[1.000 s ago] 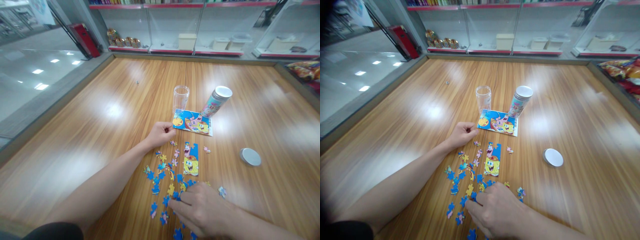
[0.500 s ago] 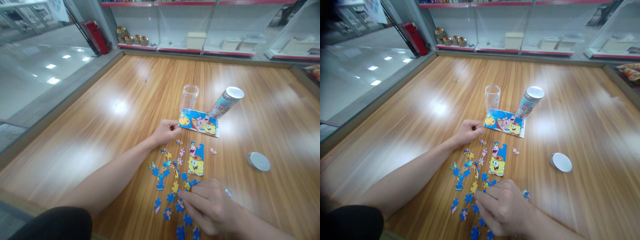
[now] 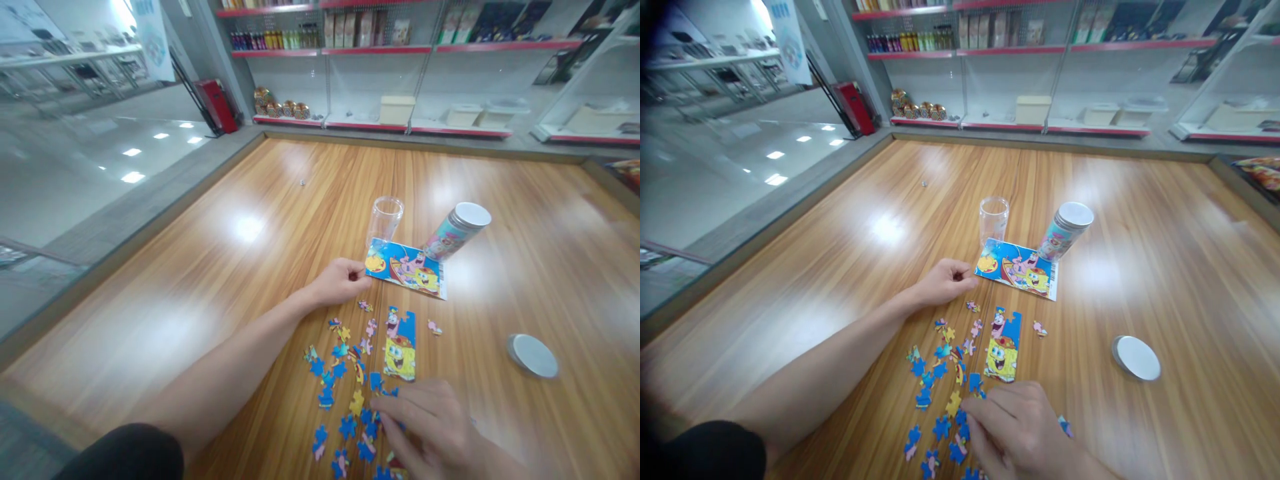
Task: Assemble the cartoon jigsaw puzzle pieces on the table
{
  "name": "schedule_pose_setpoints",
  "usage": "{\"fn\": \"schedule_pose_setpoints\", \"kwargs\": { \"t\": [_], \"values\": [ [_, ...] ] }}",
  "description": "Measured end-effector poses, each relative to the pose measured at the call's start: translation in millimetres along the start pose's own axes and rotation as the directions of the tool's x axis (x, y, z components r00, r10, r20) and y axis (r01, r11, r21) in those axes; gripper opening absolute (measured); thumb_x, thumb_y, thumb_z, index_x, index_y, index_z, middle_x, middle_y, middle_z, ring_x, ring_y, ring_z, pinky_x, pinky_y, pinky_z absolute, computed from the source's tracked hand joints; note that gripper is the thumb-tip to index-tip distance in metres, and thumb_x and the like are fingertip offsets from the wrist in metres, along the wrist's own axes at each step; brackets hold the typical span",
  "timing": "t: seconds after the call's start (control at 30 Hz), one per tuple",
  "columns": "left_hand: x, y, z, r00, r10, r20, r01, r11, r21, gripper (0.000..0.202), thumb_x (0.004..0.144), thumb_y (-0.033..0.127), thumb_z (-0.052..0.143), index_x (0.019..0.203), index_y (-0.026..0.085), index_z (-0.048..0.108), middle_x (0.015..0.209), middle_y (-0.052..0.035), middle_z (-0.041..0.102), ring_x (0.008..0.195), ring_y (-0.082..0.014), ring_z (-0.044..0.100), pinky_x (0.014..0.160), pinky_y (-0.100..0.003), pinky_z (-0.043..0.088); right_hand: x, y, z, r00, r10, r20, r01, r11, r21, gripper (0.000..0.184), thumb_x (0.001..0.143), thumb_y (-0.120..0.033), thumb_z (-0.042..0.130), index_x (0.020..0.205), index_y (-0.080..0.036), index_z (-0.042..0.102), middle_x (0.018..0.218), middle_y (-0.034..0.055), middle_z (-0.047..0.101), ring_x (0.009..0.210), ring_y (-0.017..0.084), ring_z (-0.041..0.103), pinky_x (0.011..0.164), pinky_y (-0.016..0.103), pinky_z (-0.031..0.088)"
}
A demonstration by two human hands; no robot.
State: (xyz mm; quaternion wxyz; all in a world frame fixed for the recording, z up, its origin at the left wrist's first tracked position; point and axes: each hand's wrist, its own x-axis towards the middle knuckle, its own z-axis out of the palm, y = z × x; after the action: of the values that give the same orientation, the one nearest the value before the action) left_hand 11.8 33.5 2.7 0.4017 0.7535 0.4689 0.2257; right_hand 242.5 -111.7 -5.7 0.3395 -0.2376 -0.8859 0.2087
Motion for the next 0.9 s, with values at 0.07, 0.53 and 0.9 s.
{"fn": "schedule_pose_setpoints", "kwargs": {
  "t": [0.07, 0.53, 0.9],
  "values": [
    [-8, 4, -23.9, 0.976, -0.060, 0.210, 0.041, 0.995, 0.094, 0.041, 0.080, 0.039, 0.062, 0.052, 0.016, 0.042, 0.051, 0.0054, 0.036, 0.049, -0.0066, 0.034, 0.050, -0.023, 0.024, -1, 3, -5, 0.996, 0.007, -0.093, -0.009, 1.000, -0.023, 0.025, 0.084, -0.004, 0.057, 0.106, -0.014, 0.064, 0.069, 0.0011, 0.066, 0.054, 0.013, 0.060, 0.052, 0.028, 0.039],
    [-38, 16, -44.5, 0.617, -0.584, 0.527, 0.239, 0.778, 0.581, 0.030, 0.064, 0.030, 0.077, 0.044, 0.014, 0.061, 0.053, -0.0075, 0.067, 0.043, -0.0171, 0.058, 0.047, -0.027, 0.044, -2, 21, -14, 0.973, 0.043, -0.226, -0.058, 0.997, -0.058, 0.026, 0.082, -0.004, 0.060, 0.104, -0.015, 0.068, 0.071, 0.0021, 0.070, 0.056, 0.013, 0.066, 0.053, 0.026, 0.048],
    [-41, 17, -41.4, 0.558, -0.607, 0.566, 0.268, 0.777, 0.570, 0.034, 0.069, 0.035, 0.076, 0.046, 0.014, 0.064, 0.055, -0.0094, 0.068, 0.042, -0.0179, 0.059, 0.044, -0.028, 0.045, 5, 22, -14, 0.968, 0.050, -0.248, -0.067, 0.996, -0.062, 0.022, 0.083, -0.005, 0.059, 0.100, -0.016, 0.067, 0.072, 0.0010, 0.071, 0.054, 0.012, 0.065, 0.053, 0.025, 0.046]
  ]
}}
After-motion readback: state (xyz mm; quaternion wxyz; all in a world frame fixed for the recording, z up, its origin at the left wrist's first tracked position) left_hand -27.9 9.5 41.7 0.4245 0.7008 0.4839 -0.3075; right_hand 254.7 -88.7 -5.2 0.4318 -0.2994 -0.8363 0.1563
